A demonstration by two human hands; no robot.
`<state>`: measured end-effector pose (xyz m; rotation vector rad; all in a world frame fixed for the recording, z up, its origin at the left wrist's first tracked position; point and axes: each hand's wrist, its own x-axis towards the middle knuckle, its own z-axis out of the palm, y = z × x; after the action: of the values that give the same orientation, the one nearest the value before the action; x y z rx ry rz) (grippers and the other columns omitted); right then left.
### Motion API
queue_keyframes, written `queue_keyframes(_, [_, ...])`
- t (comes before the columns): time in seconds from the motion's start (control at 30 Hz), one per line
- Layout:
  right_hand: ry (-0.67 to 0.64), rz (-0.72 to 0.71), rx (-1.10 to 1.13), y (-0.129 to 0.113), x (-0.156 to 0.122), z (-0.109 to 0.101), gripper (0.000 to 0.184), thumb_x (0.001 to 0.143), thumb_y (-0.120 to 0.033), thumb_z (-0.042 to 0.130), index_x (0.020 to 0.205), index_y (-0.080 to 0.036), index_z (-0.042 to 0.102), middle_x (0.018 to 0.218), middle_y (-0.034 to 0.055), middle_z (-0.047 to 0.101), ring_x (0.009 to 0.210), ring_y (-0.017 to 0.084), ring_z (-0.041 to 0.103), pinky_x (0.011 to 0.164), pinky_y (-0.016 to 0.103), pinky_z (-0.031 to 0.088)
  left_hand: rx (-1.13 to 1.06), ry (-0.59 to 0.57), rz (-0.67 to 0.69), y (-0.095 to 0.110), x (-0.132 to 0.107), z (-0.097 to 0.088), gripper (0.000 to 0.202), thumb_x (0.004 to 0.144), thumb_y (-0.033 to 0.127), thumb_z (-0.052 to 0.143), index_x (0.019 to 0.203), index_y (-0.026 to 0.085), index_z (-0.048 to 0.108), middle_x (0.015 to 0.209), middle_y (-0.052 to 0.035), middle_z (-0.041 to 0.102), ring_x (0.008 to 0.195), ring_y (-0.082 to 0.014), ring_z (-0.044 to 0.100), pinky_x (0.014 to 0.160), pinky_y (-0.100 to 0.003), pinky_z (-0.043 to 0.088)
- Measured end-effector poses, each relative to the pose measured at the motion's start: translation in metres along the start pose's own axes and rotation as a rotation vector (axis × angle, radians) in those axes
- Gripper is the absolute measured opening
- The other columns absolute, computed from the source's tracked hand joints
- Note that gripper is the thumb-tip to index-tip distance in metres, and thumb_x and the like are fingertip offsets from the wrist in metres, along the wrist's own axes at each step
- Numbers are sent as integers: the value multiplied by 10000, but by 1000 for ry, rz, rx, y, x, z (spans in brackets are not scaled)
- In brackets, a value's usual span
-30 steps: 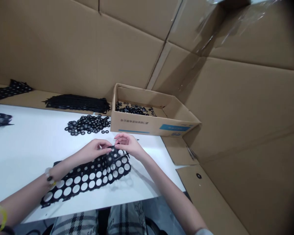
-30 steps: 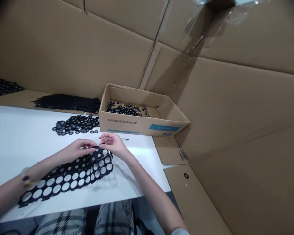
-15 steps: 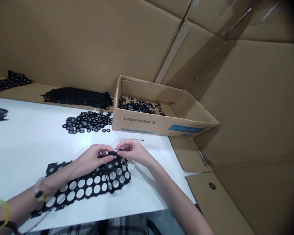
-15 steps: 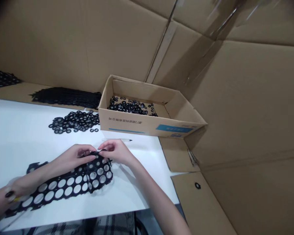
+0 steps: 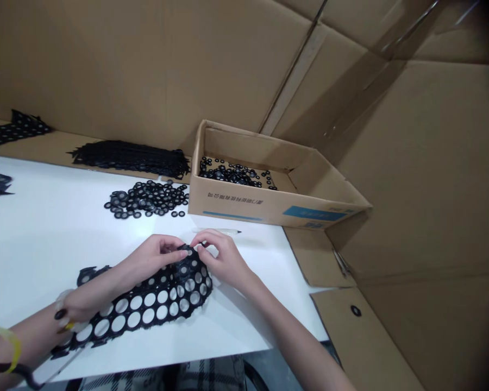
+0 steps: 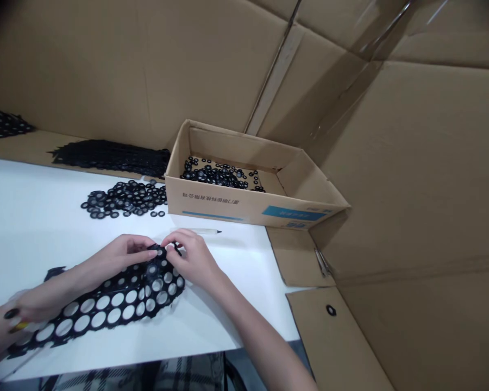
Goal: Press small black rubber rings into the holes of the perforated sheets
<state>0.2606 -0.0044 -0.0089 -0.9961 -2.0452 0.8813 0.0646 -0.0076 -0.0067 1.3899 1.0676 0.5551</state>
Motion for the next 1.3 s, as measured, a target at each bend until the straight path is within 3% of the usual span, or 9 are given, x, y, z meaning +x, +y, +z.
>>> queue_keyframes(0.07, [42,-37,-67,1,-1,2,54,797,-193,619,850,-197,629,943,45,650,930,185,586,858,328,449,-9,17,-7,1,-1,0,319,777,443,598,809,133,669,803,-28,665,788,-196,556,748,-283,407])
queue_keyframes(0.17, [119,-91,-145,4,-3,7,155,714,-267,747,791,-198,632,947,55,654,931,209,584,843,353,462,-13,34,9,-3,-1,0,334,794,458,571,792,142,681,801,-26,672,792,-196,560,746,-278,403])
queue_keyframes(0.3, [186,-190,-194,5,-5,14,106,763,-227,710,752,-191,611,911,59,649,885,197,570,782,346,483,-18,50,38,-12,4,-1,294,758,437,607,719,150,656,716,1,639,730,-175,540,717,-268,391])
queue_keyframes(0.43, [248,-286,-265,4,-7,20,79,817,-203,646,753,-197,598,897,61,638,871,191,546,759,351,491,-35,141,67,-11,4,2,254,727,408,604,671,161,622,671,17,605,709,-172,520,715,-271,380])
queue_keyframes(0.7, [266,-596,-437,5,-3,17,161,824,-123,610,693,-206,565,807,20,683,851,177,531,748,313,487,-39,201,83,-13,2,13,290,801,435,509,695,168,545,668,22,525,695,-163,470,669,-263,358])
queue_keyframes(0.87, [153,-479,-341,11,1,12,111,852,-153,590,751,-190,564,775,35,675,774,162,555,713,296,494,2,216,113,-14,5,8,304,838,457,469,718,180,503,693,30,488,718,-163,445,686,-262,353])
queue_keyframes(1.1, [110,-389,-258,12,2,1,81,879,-230,570,883,-179,633,800,73,682,752,175,597,720,320,497,117,-71,78,-7,4,-2,332,846,475,490,754,160,542,726,24,517,739,-169,464,686,-256,367])
queue_keyframes(1.3, [5,-244,-162,8,1,-9,76,851,-236,603,793,-190,620,757,51,669,750,174,603,723,309,493,102,-11,83,-8,3,0,313,835,445,511,710,160,534,688,31,513,719,-168,478,691,-258,370])
